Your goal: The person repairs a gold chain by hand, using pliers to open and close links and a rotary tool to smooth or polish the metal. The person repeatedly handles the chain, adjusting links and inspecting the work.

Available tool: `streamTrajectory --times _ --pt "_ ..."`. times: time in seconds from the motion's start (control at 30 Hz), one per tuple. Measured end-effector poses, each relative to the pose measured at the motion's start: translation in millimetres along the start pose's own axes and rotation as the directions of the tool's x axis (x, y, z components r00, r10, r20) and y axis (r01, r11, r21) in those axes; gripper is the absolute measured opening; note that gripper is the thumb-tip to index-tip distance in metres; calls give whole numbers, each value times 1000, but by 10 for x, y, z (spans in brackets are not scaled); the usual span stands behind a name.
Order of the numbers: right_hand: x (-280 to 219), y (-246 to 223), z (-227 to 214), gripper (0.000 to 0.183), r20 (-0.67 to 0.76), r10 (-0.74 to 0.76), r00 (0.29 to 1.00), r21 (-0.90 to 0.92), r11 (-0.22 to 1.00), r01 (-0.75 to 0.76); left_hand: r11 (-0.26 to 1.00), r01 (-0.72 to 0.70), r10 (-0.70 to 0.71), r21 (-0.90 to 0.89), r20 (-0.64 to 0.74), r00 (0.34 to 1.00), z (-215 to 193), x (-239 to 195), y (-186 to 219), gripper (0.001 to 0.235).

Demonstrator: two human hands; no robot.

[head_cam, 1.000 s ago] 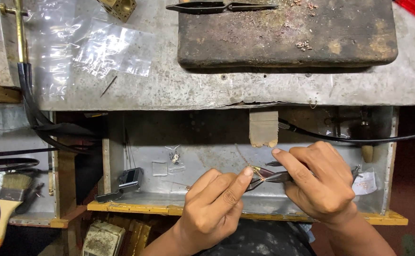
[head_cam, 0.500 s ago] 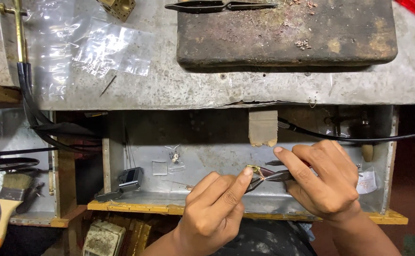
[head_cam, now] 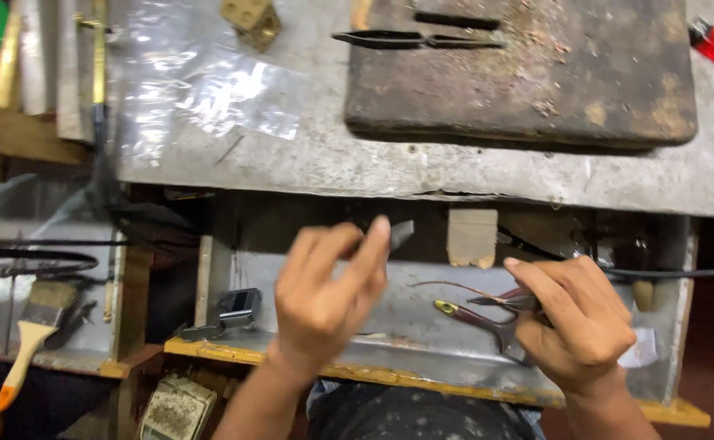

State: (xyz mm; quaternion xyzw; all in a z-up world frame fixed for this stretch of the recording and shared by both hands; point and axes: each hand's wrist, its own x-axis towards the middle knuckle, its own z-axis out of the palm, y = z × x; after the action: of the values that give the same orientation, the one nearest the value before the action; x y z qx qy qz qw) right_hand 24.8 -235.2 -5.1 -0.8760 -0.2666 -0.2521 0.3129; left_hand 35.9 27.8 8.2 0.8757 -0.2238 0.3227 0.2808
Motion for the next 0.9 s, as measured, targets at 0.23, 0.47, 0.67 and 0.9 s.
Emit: streamTrajectory --times 0.23,0.47,0.67,0.9 --pt "-15 -47 47 46 -31 -36 999 9 999 36 915 -288 279 283 75 957 18 520 -677 6" --pt "-64 -47 126 47 43 -1 999 62 998 -1 857 -35 -3 -514 -73 997 236 144 79 21" --pt "-113 -92 263 40 54 6 999 128 992 -12 398 296 -322 -868 170 931 527 -312 531 20" --pt "-178 -224 328 34 88 148 985 102 982 -157 390 367 -401 -845 203 893 439 -411 562 9"
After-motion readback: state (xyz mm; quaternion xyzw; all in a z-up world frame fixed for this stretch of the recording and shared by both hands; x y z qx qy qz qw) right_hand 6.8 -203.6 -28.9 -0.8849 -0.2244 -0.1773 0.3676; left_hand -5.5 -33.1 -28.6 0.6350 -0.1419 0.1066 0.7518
